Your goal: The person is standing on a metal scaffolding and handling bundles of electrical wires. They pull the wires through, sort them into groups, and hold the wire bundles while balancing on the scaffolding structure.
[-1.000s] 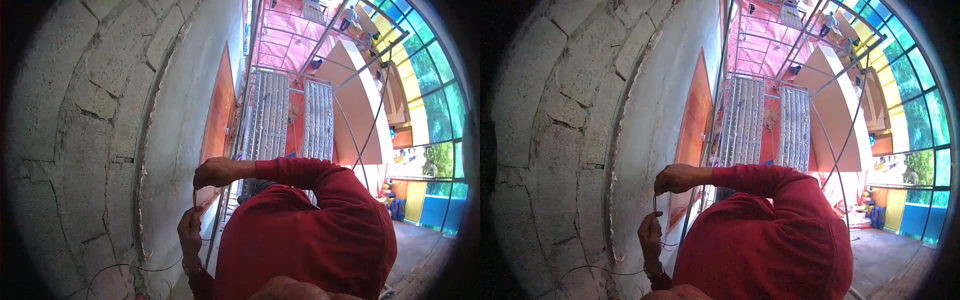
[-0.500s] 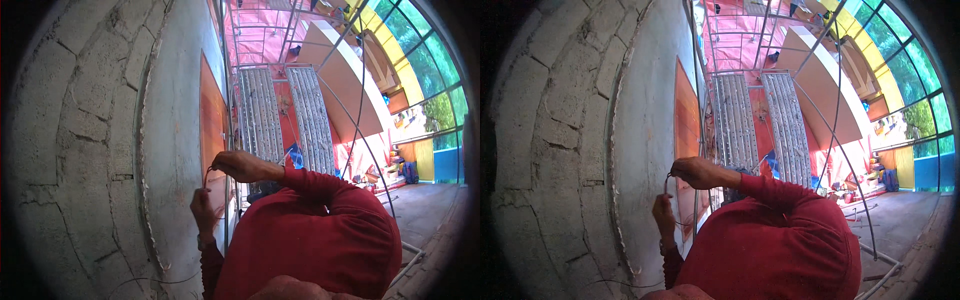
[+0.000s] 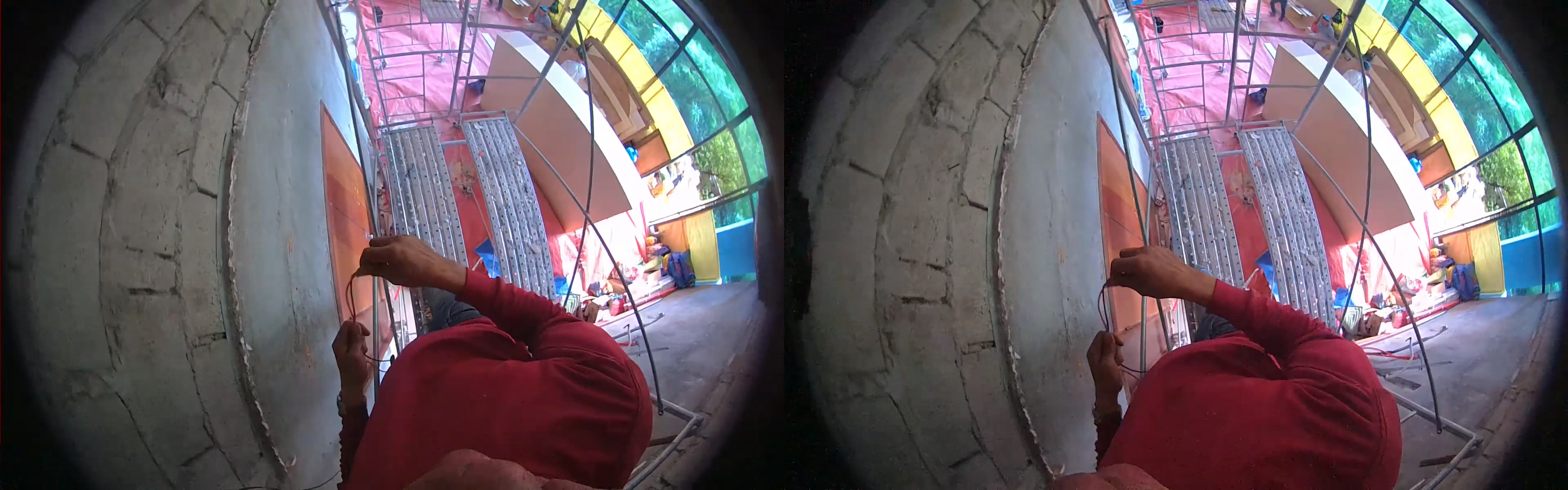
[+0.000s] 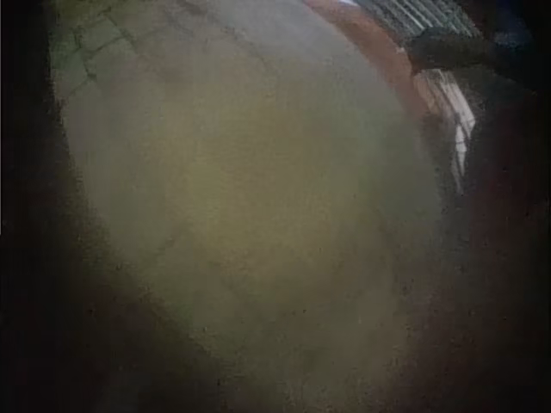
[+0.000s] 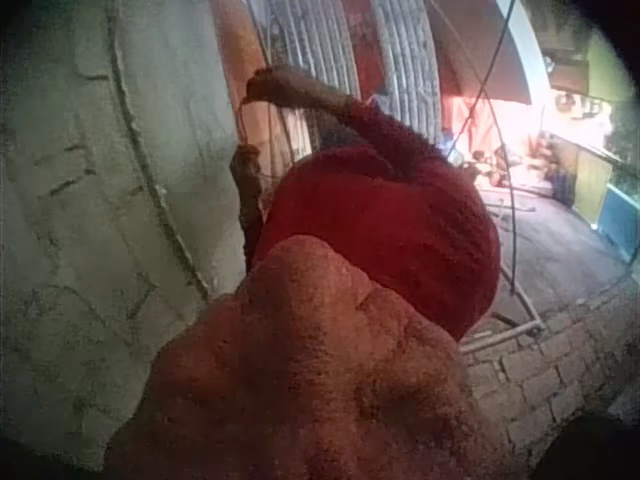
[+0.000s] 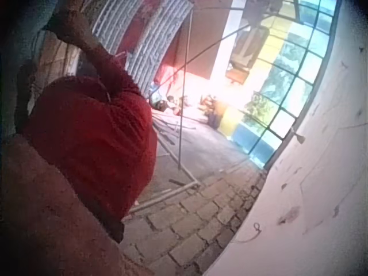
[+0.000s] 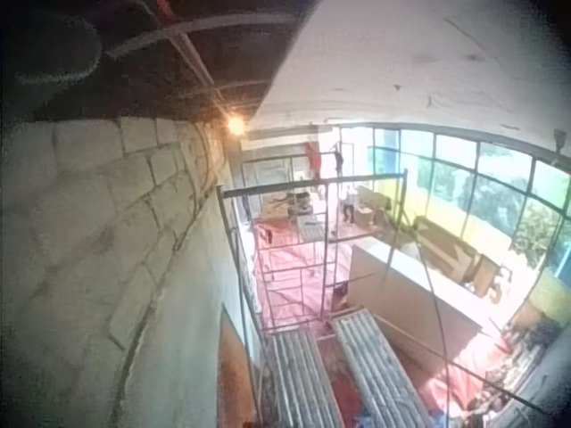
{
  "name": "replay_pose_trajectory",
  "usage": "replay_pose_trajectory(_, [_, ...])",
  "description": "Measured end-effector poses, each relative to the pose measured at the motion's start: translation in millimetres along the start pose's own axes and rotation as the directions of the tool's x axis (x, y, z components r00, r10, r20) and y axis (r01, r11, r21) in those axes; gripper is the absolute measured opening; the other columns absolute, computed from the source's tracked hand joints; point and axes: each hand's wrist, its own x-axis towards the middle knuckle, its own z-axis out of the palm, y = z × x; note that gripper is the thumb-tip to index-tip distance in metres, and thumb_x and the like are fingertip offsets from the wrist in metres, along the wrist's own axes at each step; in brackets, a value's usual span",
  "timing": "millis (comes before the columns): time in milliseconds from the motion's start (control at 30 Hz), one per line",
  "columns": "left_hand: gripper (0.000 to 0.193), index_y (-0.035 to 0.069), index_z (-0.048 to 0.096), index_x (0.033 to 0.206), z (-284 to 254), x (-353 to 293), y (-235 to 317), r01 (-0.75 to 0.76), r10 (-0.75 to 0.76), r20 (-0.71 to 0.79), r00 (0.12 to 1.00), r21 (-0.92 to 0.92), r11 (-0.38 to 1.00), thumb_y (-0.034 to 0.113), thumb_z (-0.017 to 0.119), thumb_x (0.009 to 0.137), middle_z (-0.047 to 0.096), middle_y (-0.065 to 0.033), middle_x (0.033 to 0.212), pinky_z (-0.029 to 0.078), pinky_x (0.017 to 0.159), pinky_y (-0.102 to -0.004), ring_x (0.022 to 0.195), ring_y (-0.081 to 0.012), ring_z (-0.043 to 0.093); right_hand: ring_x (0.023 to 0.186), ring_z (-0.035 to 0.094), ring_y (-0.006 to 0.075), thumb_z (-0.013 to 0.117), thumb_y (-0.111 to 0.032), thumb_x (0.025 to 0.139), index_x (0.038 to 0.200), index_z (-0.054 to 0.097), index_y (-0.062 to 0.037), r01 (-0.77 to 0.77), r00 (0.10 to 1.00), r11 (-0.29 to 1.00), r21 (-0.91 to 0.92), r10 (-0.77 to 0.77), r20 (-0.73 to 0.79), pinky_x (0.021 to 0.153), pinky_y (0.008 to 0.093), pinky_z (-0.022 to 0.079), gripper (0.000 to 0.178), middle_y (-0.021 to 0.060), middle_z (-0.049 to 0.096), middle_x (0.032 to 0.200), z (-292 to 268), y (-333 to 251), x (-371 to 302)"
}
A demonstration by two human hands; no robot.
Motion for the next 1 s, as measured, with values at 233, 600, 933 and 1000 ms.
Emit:
replay_pose_trajectory(233, [0.039,0.009,0.054,0.083,22,80,12,-0.052,-0.011,-0.248,0.969,-0.245,0.968,0.037,0.051,0.111,0.035,0.0067,0.061,0.021,0.049,-0.0263,0.052,-0.0048,0.028,0.112,0.067,0.0384,0.050,-0.018,0.108,0.127,0.065,0.0008,-0.058,0.985,0.969,0.239,0.095,-0.146,0.096,0.0486,0.052,0.031,0.0210,0.070,0.120,3,59,2])
replay_pose_trajectory(600, [0.055,0.012,0.058,0.126,124,218,44,0.140,0.083,0.313,0.946,-0.625,0.768,0.061,0.040,0.108,0.052,0.0024,0.091,0.044,0.066,-0.0279,0.074,-0.0098,0.051,0.103,0.070,0.0383,0.056,-0.013,0.103,0.138,0.056,-0.0008,-0.195,0.958,0.923,0.333,0.252,-0.138,0.087,0.0457,0.055,0.038,0.0191,0.067,0.125,-74,84,32])
replay_pose_trajectory(933, [0.056,0.010,0.050,0.136,191,290,89,0.058,0.131,0.244,0.961,-0.641,0.765,0.058,0.034,0.111,0.058,-0.0045,0.122,0.043,0.107,-0.0404,0.119,-0.0194,0.057,0.122,0.061,0.0356,0.057,-0.009,0.097,0.147,0.050,-0.0056,-0.003,0.914,0.993,0.115,0.049,-0.402,0.093,0.0455,0.049,0.050,0.0166,0.063,0.128,-87,146,41])
replay_pose_trajectory(1000, [0.050,0.010,0.051,0.130,202,301,98,-0.015,0.205,0.224,0.953,-0.638,0.770,0.054,0.034,0.112,0.058,-0.0035,0.114,0.045,0.103,-0.0391,0.111,-0.0173,0.058,0.122,0.060,0.0358,0.059,-0.009,0.097,0.145,0.052,-0.0044,0.008,0.904,0.992,0.125,0.046,-0.425,0.095,0.0470,0.048,0.049,0.0173,0.063,0.128,-103,146,41])
